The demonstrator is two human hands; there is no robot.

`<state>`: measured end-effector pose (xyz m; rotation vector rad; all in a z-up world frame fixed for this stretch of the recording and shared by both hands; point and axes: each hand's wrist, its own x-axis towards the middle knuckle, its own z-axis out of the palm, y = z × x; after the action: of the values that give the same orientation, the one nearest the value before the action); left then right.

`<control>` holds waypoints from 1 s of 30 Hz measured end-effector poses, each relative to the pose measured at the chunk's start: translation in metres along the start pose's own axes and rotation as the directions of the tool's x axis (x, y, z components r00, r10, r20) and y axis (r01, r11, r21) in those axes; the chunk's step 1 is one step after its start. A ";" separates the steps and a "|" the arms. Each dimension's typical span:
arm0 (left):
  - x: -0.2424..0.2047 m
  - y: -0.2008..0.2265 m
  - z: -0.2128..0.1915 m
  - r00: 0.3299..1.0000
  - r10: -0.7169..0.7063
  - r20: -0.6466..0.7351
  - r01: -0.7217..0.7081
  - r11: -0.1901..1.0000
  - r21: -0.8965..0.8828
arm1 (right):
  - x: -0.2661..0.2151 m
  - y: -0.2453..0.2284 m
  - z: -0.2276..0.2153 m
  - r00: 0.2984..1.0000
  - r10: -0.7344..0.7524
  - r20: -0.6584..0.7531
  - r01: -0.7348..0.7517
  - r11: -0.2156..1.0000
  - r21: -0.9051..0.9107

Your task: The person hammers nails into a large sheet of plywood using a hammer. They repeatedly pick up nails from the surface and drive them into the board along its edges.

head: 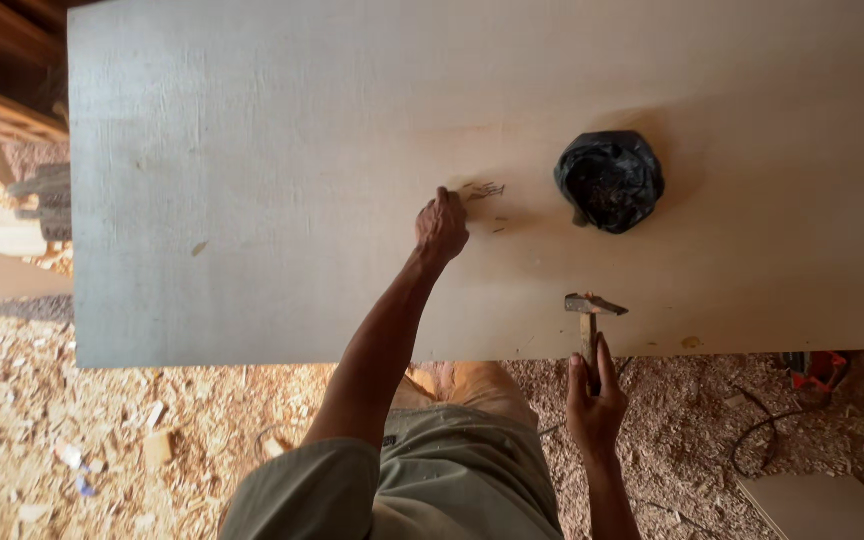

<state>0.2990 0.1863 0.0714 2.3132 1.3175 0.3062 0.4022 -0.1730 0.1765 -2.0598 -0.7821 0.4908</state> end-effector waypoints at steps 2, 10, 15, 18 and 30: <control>-0.006 -0.010 0.001 0.999 -0.023 -0.035 0.015 0.977 -0.215 | 0.005 0.002 0.001 0.999 -0.045 0.021 0.045 0.999 0.007; -0.121 -0.134 -0.084 0.922 -0.387 0.034 0.224 0.461 -0.859 | 0.003 -0.007 0.032 0.978 -0.173 0.113 0.179 0.983 -0.041; -0.231 -0.223 -0.149 0.827 -0.562 -0.021 0.331 0.516 -0.790 | -0.021 -0.041 0.078 0.953 -0.261 0.152 0.260 0.965 0.028; -0.289 -0.258 -0.164 0.832 -0.545 -0.107 0.355 0.669 -0.653 | -0.046 -0.073 0.111 0.953 -0.154 0.262 0.125 0.984 0.125; -0.358 -0.322 -0.122 0.947 -0.275 -0.165 0.135 0.808 -0.573 | -0.191 -0.155 0.219 0.960 -0.016 0.280 -0.100 0.913 0.395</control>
<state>-0.1782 0.0550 0.0308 1.6608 1.3533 0.8050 0.0799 -0.1079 0.1941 -1.6404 -0.7249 0.9040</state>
